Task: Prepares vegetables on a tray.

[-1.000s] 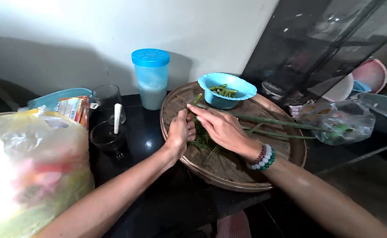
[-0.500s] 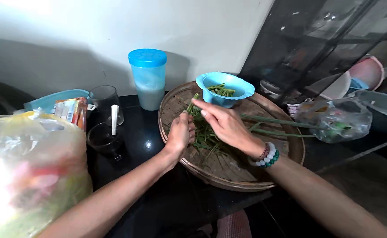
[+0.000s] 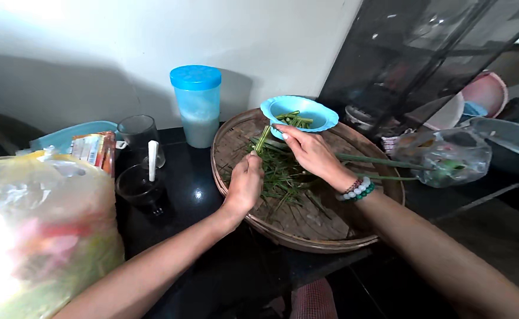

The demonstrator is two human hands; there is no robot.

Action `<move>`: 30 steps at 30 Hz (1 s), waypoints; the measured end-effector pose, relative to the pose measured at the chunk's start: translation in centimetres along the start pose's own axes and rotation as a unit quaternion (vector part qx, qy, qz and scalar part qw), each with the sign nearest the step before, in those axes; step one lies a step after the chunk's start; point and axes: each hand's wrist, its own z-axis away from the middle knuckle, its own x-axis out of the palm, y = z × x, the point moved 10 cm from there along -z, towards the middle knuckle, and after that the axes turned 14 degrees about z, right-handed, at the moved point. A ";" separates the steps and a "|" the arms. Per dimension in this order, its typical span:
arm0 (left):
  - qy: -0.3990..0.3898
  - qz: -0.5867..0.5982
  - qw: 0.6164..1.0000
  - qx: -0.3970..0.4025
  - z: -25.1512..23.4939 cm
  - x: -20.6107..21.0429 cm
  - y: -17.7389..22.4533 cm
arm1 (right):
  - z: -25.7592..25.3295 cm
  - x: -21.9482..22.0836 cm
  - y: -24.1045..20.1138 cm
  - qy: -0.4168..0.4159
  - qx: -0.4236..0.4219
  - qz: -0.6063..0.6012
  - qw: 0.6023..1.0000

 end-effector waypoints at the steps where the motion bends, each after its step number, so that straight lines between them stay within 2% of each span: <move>1: -0.005 0.049 0.999 -0.012 0.0 0.2 0.1 | 0.1 -0.1 0.4 -0.010 0.020 -0.040 0.999; 3: -0.015 0.135 0.990 -0.044 -0.1 0.4 0.2 | 0.4 0.2 0.9 -0.034 0.086 -0.151 0.984; 5: -0.024 0.160 0.983 -0.086 -0.2 0.6 -0.1 | 0.4 1.5 0.8 -0.084 0.143 -0.285 0.944; 8: -0.050 0.139 0.979 -0.139 -0.2 1.1 -0.8 | 0.2 2.5 0.6 -0.114 0.151 -0.356 0.915; 13: -0.075 -0.006 0.993 -0.089 0.0 1.5 -0.8 | 0.4 1.6 1.0 -0.087 0.151 -0.293 0.940; 16: -0.006 0.033 0.997 -0.073 -0.3 0.4 -0.5 | 0.0 0.1 -0.3 -0.040 0.098 -0.148 0.983; 18: 0.038 0.061 0.996 -0.059 -0.7 -0.5 -0.2 | -0.4 -0.3 -2.0 -0.009 0.044 -0.046 0.998; 21: 0.071 0.076 0.994 -0.042 -0.8 -1.1 0.1 | 0.4 0.0 -5.5 0.020 -0.068 0.049 0.996; 23: 0.072 0.058 0.995 -0.036 -0.8 -1.2 0.3 | 1.0 0.7 -6.7 0.027 -0.108 0.084 0.990; 26: 0.063 0.028 0.997 -0.023 -0.7 -1.1 0.3 | 1.0 0.6 -6.8 0.037 -0.118 0.102 0.987; 30: 0.041 -0.008 0.999 -0.025 -0.5 -0.6 0.0 | 0.2 0.0 -4.7 0.050 -0.082 0.103 0.990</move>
